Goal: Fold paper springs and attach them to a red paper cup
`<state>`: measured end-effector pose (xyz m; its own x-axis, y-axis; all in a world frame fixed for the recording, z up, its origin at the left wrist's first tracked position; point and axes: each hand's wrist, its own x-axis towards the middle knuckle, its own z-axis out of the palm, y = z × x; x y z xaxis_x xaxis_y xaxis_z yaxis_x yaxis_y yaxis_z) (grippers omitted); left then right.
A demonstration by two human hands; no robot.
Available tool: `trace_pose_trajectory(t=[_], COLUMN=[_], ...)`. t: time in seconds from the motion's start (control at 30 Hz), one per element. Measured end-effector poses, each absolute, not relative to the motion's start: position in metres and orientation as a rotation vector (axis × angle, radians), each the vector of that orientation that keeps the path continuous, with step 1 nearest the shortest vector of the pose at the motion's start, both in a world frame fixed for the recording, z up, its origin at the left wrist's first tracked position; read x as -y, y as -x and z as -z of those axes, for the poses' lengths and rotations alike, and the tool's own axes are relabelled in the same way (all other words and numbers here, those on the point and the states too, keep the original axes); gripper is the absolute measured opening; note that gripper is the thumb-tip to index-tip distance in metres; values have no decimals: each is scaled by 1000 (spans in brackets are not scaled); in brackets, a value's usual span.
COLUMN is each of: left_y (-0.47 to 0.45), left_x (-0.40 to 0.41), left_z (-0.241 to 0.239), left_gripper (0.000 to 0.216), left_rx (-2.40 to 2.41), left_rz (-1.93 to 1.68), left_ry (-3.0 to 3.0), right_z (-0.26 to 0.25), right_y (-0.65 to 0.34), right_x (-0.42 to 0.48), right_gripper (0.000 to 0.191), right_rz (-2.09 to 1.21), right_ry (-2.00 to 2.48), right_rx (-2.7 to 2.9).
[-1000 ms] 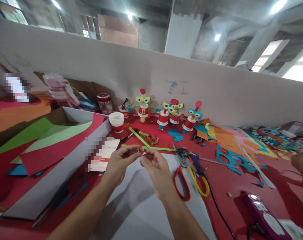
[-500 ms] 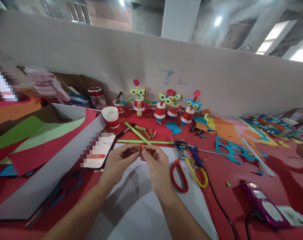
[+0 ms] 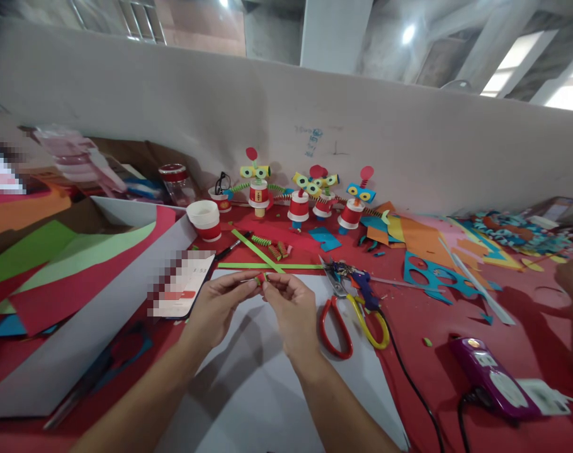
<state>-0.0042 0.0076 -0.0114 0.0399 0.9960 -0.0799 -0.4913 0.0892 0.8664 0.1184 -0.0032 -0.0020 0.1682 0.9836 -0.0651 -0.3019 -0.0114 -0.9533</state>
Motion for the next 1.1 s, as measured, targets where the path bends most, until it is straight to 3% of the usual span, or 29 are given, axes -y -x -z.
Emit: trace_pose_trajectory(t=[0.47, 0.67, 1.1], left_y=[5, 4, -3], left_x=[-8, -9, -7], left_z=[9, 9, 12], left_gripper=[20, 22, 28], left_rx=[-848, -787, -751], left_rz=[-1352, -1384, -1384], left_ry=[-695, -604, -502], right_z=[7, 11, 15], right_y=[-119, -114, -112], right_x=[6, 6, 7], right_gripper=[11, 21, 21], right_rz=[-1213, -1225, -1242], right_ry=[1088, 1044, 1054], right_rx=[1015, 926, 881])
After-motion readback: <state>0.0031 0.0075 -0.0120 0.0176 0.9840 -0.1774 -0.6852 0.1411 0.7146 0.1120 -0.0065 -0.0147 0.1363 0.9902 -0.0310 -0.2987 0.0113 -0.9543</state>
